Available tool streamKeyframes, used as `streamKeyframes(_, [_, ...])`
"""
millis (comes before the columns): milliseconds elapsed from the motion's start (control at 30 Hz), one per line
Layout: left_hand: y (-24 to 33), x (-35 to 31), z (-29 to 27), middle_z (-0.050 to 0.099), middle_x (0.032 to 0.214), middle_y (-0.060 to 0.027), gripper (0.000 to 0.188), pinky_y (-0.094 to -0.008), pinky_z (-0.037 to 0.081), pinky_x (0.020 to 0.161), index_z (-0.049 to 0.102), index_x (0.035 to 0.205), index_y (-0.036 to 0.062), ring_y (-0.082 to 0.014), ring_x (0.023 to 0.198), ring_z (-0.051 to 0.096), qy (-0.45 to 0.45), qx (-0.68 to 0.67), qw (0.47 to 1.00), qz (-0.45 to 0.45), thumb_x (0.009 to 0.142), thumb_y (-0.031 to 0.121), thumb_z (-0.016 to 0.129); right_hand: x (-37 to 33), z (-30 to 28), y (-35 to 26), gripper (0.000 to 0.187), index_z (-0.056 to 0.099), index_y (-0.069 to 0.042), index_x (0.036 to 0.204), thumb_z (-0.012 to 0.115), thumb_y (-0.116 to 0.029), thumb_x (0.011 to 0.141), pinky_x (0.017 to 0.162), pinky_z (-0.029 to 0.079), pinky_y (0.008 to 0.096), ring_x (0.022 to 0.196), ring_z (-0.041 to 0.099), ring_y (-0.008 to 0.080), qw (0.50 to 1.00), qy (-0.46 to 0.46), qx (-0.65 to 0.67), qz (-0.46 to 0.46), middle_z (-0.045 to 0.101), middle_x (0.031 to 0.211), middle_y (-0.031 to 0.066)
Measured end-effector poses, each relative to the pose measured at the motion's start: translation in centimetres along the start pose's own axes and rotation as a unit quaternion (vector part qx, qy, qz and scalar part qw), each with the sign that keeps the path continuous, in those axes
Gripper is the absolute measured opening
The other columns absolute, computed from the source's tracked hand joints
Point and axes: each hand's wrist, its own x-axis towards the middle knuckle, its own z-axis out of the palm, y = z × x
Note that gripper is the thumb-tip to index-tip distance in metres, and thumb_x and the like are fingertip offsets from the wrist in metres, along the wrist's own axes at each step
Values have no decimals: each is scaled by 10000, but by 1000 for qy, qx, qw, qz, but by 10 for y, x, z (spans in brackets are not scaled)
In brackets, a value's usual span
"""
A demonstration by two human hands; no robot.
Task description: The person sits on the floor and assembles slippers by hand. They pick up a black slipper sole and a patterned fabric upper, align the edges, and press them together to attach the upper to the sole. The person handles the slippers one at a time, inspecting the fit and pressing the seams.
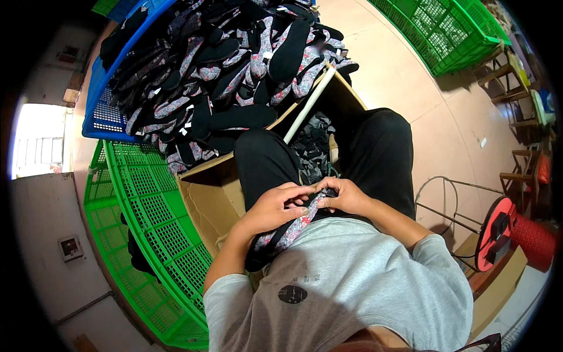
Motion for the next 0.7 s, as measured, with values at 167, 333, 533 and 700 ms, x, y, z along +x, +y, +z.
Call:
streamKeyframes(167, [-6, 8, 13, 582, 917, -62, 305, -271, 495, 755, 688, 1150, 13, -147, 821, 593, 26, 26, 998, 46, 850, 62, 715, -8, 2, -1, 301, 614, -26, 1072, 796, -127, 855, 565, 472, 221, 628, 557, 53, 1000, 5, 7, 29, 639, 811, 10])
streamKeyframes(333, [-14, 11, 26, 632, 873, -87, 210, -288, 500, 720, 717, 1037, 13, -168, 803, 629, 16, 38, 999, 28, 837, 77, 733, -24, 2, 8, 284, 608, -25, 1078, 779, -69, 856, 571, 484, 215, 646, 561, 58, 996, 13, -12, 82, 634, 897, 22])
streamKeyframes(533, [-5, 16, 18, 644, 837, -125, 120, -330, 495, 719, 683, 898, -3, -236, 797, 637, 25, 135, 990, 41, 854, 108, 694, -20, -4, 6, 233, 619, -26, 1087, 739, -90, 897, 606, 494, 214, 662, 567, 57, 996, -2, -22, 89, 646, 922, 22])
streamKeyframes(700, [-14, 20, 18, 639, 865, -135, 135, -364, 494, 751, 638, 897, 3, -286, 817, 630, 29, 127, 987, 90, 894, 138, 630, -16, -17, -15, 328, 591, -24, 1198, 719, -154, 925, 676, 517, 244, 756, 618, 99, 992, -70, -72, 80, 656, 937, 47])
